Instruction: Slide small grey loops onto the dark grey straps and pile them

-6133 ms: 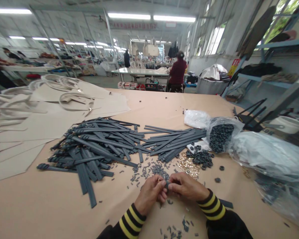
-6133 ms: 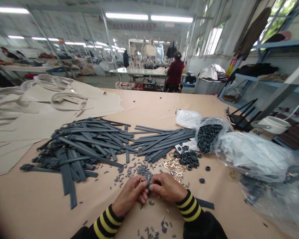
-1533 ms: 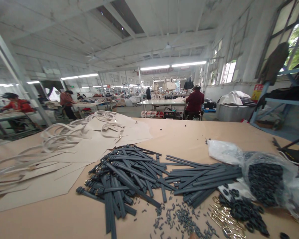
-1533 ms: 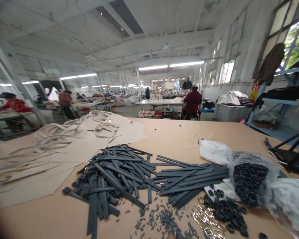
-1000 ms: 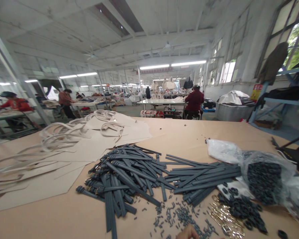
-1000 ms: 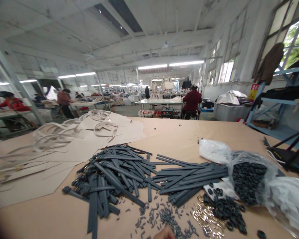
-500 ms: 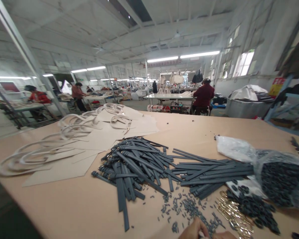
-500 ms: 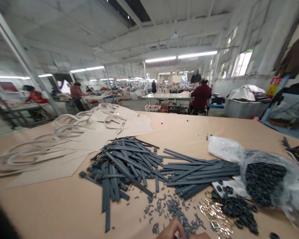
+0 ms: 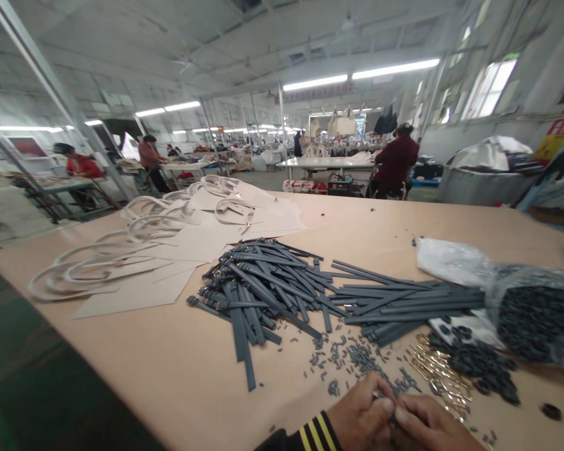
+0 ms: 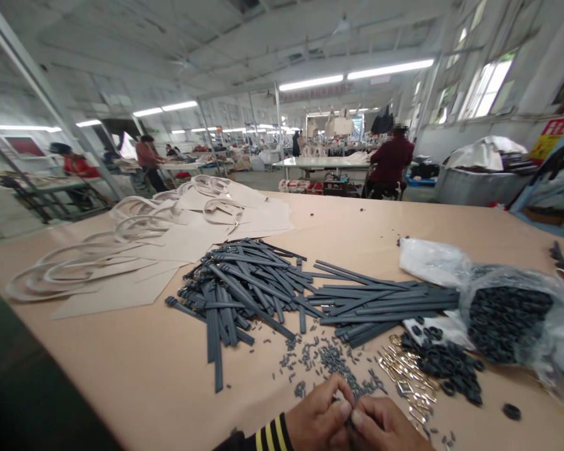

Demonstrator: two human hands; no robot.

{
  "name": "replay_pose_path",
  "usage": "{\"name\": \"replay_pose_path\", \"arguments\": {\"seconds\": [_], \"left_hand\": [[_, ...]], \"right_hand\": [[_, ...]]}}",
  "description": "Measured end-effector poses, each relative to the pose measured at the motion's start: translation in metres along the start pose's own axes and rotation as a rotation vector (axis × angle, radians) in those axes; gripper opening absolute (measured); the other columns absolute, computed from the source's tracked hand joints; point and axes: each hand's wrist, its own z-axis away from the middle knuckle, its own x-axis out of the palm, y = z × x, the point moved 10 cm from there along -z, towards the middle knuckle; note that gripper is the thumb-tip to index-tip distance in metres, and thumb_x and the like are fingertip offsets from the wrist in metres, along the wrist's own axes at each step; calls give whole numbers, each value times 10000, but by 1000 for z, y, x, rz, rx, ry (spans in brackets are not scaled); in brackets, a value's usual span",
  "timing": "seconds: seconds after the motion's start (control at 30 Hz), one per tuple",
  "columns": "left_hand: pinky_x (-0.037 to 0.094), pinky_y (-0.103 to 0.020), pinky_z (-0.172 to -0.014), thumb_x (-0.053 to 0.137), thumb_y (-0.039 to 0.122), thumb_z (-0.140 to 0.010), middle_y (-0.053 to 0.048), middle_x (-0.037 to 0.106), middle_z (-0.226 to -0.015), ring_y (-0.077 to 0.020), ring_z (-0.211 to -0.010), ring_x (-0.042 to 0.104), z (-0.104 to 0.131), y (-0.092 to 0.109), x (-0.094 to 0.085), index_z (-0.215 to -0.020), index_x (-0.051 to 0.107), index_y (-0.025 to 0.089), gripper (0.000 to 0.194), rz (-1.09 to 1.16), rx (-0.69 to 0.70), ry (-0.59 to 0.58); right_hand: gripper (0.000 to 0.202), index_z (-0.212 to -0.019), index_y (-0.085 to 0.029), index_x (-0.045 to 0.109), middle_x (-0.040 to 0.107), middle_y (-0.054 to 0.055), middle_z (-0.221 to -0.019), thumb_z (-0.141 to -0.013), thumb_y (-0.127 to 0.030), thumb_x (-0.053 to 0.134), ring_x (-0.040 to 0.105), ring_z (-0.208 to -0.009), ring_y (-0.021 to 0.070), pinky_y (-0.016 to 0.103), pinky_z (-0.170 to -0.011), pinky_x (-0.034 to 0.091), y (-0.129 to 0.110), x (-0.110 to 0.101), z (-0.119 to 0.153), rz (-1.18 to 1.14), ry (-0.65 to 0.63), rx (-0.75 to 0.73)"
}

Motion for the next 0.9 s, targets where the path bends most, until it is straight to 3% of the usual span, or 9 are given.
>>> {"name": "replay_pose_path", "arguments": {"seconds": [0.17, 0.33, 0.47, 0.67, 0.8, 0.9], "left_hand": [[254, -192, -461, 349, 485, -815, 63, 377, -554, -61, -449, 323, 2, 2, 5, -905, 425, 164, 342, 18, -19, -24], [212, -181, -410, 324, 466, -832, 85, 324, -530, -50, -415, 278, -2, -2, 3, -851, 357, 185, 283, 74, -55, -34], [174, -153, -353, 296, 465, -841, 102, 315, -518, -35, -373, 206, -2, -3, 9, -832, 304, 207, 259, 234, -97, -78], [182, -149, -348, 321, 454, -837, 105, 320, -509, -26, -361, 231, 1, -1, 13, -835, 333, 193, 261, 163, -98, -105], [184, -154, -339, 343, 460, -824, 91, 353, -512, -37, -369, 283, -2, -6, 7, -845, 356, 192, 269, 61, -93, -38], [217, -150, -327, 392, 453, -803, 76, 446, -516, -45, -353, 329, -5, -11, -15, -856, 351, 201, 261, 46, -147, 82]], "right_hand": [[446, -665, -119, 504, 417, -49, -470, -794, -534, 405, 322, -381, 40, 155, -379, 231, 8, 11, 3, -88, -94, 32], [455, -643, -108, 516, 446, -48, -454, -772, -539, 442, 352, -357, 29, 134, -369, 259, 10, 2, 0, -127, -15, 22], [441, -719, -102, 540, 483, -43, -491, -793, -520, 422, 361, -349, 21, 123, -360, 270, 7, 5, 0, -205, -90, 27], [403, -668, -112, 521, 488, -41, -486, -761, -502, 481, 382, -349, 26, 124, -354, 293, 12, 12, 2, -255, -151, 76], [366, -581, -123, 489, 450, -50, -456, -794, -419, 471, 362, -371, 23, 123, -371, 266, 5, 3, -4, -122, -48, 35], [318, -613, -125, 509, 482, -41, -480, -822, -354, 441, 383, -398, 30, 127, -393, 284, -4, -8, -5, -38, 36, 15]]}}
